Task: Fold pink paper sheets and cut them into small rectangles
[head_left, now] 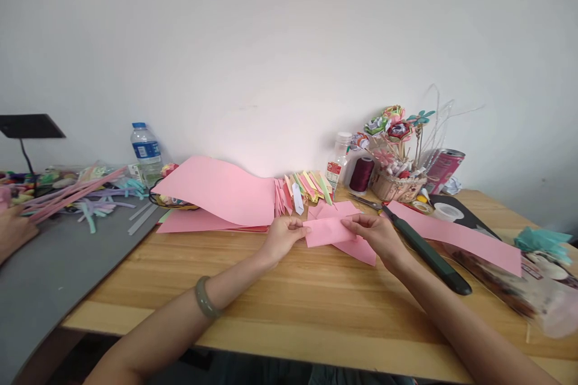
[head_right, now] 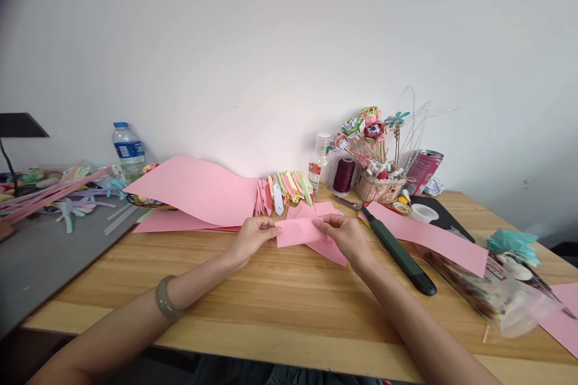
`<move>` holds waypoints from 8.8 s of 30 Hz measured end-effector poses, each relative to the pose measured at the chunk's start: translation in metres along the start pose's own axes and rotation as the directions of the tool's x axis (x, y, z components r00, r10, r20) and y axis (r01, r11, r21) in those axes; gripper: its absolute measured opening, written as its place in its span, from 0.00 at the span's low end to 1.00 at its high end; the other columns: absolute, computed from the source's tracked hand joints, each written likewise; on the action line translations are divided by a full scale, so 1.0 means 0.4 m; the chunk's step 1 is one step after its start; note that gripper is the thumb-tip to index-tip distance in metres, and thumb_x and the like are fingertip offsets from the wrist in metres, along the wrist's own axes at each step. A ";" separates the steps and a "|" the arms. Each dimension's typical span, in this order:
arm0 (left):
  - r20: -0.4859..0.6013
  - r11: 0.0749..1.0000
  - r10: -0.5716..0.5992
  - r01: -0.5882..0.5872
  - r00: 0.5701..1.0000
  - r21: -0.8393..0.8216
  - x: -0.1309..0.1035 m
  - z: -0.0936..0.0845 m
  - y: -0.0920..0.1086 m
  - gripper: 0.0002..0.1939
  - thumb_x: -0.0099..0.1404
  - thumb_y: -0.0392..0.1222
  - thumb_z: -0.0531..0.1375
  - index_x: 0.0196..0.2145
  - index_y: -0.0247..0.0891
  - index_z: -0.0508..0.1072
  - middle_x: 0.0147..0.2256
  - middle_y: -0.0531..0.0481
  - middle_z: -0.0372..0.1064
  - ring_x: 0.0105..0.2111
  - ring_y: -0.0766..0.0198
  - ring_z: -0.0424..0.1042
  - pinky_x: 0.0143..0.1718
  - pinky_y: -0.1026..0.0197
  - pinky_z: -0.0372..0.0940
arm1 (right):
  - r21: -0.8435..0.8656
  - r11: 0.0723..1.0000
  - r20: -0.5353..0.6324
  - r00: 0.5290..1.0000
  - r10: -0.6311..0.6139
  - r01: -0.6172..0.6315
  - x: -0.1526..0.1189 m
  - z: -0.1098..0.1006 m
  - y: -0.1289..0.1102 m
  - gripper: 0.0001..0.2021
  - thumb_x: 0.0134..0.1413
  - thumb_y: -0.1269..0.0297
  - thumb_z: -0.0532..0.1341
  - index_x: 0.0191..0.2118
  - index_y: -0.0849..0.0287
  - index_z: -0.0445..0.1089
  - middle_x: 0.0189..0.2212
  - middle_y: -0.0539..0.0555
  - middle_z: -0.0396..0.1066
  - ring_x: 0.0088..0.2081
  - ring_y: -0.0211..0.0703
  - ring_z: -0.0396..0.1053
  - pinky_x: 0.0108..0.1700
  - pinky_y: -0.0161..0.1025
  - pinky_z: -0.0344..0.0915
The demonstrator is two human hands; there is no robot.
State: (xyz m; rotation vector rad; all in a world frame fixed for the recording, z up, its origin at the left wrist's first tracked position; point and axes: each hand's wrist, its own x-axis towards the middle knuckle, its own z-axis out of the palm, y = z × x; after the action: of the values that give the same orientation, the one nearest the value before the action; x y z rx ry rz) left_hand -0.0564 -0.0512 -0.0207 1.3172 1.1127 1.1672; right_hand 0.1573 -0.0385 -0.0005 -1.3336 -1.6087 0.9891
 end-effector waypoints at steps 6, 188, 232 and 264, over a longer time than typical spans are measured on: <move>0.014 1.000 0.002 -0.002 1.000 0.011 -0.003 -0.001 0.000 0.10 0.51 0.44 0.62 0.23 0.33 0.72 0.23 0.52 0.69 0.25 0.67 0.66 0.29 0.65 0.60 | -0.041 0.999 -0.018 1.000 0.001 -0.001 -0.004 -0.002 -0.012 0.21 0.37 0.43 0.62 0.24 0.61 0.72 0.20 0.49 0.66 0.25 0.37 0.59 0.28 0.35 0.53; 0.762 0.386 0.204 -0.766 0.614 0.514 -0.118 -0.108 0.021 0.11 0.66 0.37 0.50 0.36 0.35 0.73 0.35 0.47 0.71 0.35 0.65 0.70 0.39 0.67 0.60 | -0.486 0.459 0.640 0.661 -0.393 0.744 -0.189 0.006 -0.005 0.14 0.57 0.73 0.48 0.41 0.60 0.69 0.38 0.57 0.68 0.40 0.41 0.66 0.41 0.39 0.63; 0.676 0.103 0.082 -0.681 0.732 0.725 -0.145 -0.073 -0.003 0.21 0.69 0.40 0.47 0.58 0.54 0.53 0.54 0.54 0.62 0.45 0.58 0.61 0.41 0.60 0.55 | -0.743 -0.079 0.614 0.631 -0.475 0.664 -0.213 0.079 0.000 0.21 0.51 0.77 0.52 0.53 0.66 0.63 0.48 0.60 0.68 0.42 0.50 0.65 0.41 0.45 0.61; 0.648 0.133 0.247 -0.688 0.720 0.713 -0.049 -0.098 0.033 0.14 0.63 0.30 0.51 0.28 0.38 0.75 0.45 0.50 0.69 0.48 0.59 0.62 0.51 0.55 0.58 | -0.998 -0.058 -0.007 0.908 -0.419 -0.035 -0.172 -0.122 0.042 0.20 0.59 0.58 0.50 0.49 0.68 0.64 0.36 0.61 0.71 0.37 0.53 0.68 0.31 0.42 0.59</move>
State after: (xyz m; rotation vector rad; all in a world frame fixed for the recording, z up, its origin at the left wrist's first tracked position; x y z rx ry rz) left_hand -0.0973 -0.0671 -0.0080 2.9412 1.0814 0.4581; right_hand 0.2167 -0.1006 -0.0049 -1.8583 -2.1801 -1.0192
